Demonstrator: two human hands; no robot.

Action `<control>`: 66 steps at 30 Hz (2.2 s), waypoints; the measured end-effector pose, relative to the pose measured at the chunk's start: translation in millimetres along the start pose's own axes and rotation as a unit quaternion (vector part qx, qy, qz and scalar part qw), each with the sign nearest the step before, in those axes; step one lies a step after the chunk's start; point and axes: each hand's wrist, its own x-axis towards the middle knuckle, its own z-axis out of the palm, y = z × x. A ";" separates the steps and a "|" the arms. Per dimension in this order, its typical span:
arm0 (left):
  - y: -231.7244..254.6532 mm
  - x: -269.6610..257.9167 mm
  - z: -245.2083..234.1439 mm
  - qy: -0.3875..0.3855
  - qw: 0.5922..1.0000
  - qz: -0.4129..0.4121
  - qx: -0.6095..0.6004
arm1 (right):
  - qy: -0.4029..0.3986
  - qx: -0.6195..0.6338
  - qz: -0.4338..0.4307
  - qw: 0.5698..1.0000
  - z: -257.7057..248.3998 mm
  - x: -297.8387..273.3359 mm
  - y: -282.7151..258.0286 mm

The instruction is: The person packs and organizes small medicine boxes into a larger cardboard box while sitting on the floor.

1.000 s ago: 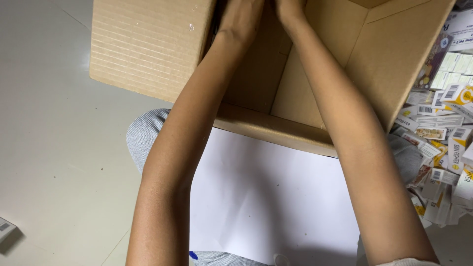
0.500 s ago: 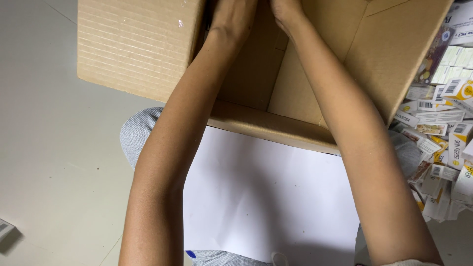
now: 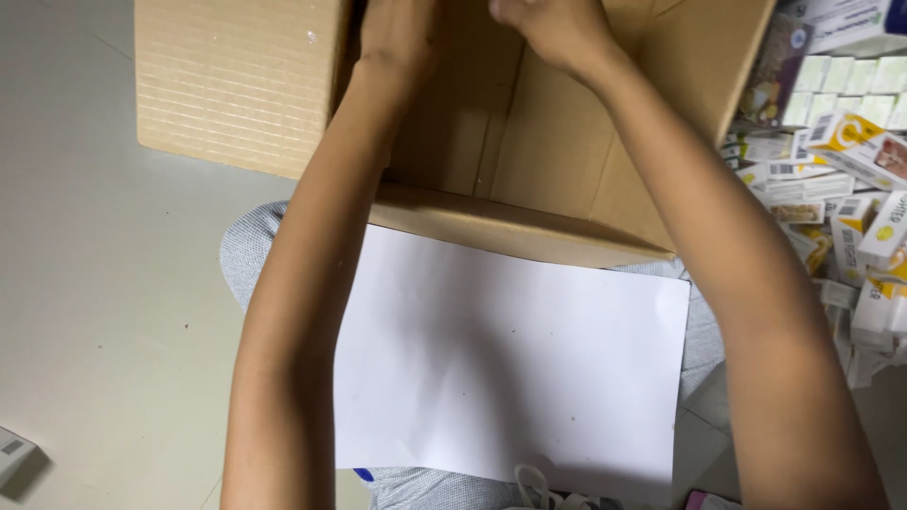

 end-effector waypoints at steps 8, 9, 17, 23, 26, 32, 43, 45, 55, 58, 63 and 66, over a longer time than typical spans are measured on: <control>38.2 -24.0 -67.5 0.025 0.984 -0.039 -0.170 | -0.023 0.029 -0.096 0.995 -107.1 -182.7 -46.4; 50.5 -37.9 -82.7 0.027 0.985 -0.035 -0.168 | -0.017 0.029 -0.098 0.995 -116.5 -209.0 -42.4; 161.0 -133.8 -135.2 0.005 0.970 0.131 -0.205 | 0.243 0.124 0.019 0.962 -165.4 -394.5 65.2; 237.1 -176.6 -107.7 0.006 0.962 0.162 -0.219 | 0.264 -0.231 0.186 0.918 -157.3 -476.8 135.7; 267.3 -184.0 -92.3 -0.010 0.965 0.170 -0.202 | 0.135 -0.114 0.323 0.930 -128.9 -487.0 159.3; 282.0 -200.7 -75.4 -0.031 0.970 0.199 -0.133 | 0.127 -0.214 0.322 0.913 -35.2 -504.6 264.9; 283.8 -234.0 -89.4 -0.045 0.962 0.176 -0.205 | 0.332 0.367 0.203 0.845 -106.9 -493.5 124.8; 296.1 -242.5 -100.9 -0.044 0.956 0.148 -0.249 | 0.318 0.380 0.171 0.852 -110.4 -487.6 75.7; 309.4 -273.2 -149.1 -0.128 0.784 -0.003 -0.607 | 0.133 0.242 0.000 0.961 -76.5 -488.7 -25.5; 299.8 -276.6 -163.6 -0.132 0.796 -0.016 -0.590 | 0.107 0.232 -0.046 0.966 -71.2 -488.2 -29.3; 282.6 -288.3 -177.7 -0.152 0.840 -0.016 -0.521 | 0.089 0.306 -0.024 0.948 -60.2 -485.5 -38.1; 276.5 -293.1 -184.5 -0.132 0.829 -0.002 -0.543 | 0.106 0.377 0.009 0.920 -53.3 -480.7 -39.9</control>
